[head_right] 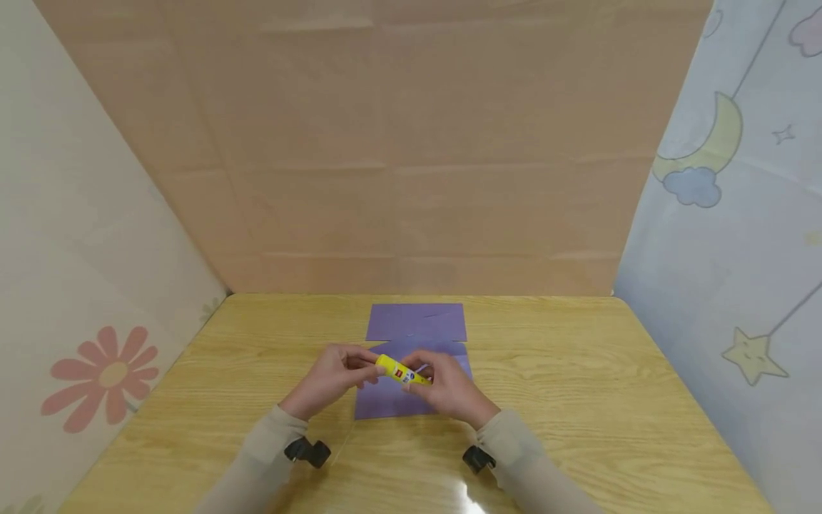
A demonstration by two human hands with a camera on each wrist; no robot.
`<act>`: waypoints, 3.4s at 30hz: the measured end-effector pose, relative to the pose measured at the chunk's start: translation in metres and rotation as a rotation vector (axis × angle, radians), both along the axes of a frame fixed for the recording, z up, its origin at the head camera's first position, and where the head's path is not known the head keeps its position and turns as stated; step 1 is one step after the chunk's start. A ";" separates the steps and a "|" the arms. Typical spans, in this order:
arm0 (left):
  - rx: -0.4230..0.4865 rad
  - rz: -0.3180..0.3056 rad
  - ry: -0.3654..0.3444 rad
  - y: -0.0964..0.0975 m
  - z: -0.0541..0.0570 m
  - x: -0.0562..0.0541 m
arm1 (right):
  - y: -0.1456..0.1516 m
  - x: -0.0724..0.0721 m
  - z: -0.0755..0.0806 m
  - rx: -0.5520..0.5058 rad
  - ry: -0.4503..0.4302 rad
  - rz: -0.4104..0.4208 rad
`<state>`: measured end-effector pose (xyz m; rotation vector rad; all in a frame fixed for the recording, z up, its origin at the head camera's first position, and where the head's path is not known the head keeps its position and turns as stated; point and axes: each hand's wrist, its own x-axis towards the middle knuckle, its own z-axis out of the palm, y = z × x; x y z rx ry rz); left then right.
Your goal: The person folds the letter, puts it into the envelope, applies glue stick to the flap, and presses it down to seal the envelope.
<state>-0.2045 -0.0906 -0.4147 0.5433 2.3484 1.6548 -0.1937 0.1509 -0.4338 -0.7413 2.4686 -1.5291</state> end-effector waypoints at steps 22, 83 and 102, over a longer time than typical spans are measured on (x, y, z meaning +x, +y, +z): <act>-0.743 0.066 0.272 0.002 -0.033 -0.022 | 0.061 -0.020 -0.020 0.178 0.061 -0.513; -0.927 -0.027 0.396 0.025 -0.042 -0.008 | 0.021 -0.007 -0.020 0.685 0.135 -0.192; -0.941 0.055 0.329 0.012 -0.036 0.001 | 0.028 -0.005 -0.019 0.757 0.136 -0.246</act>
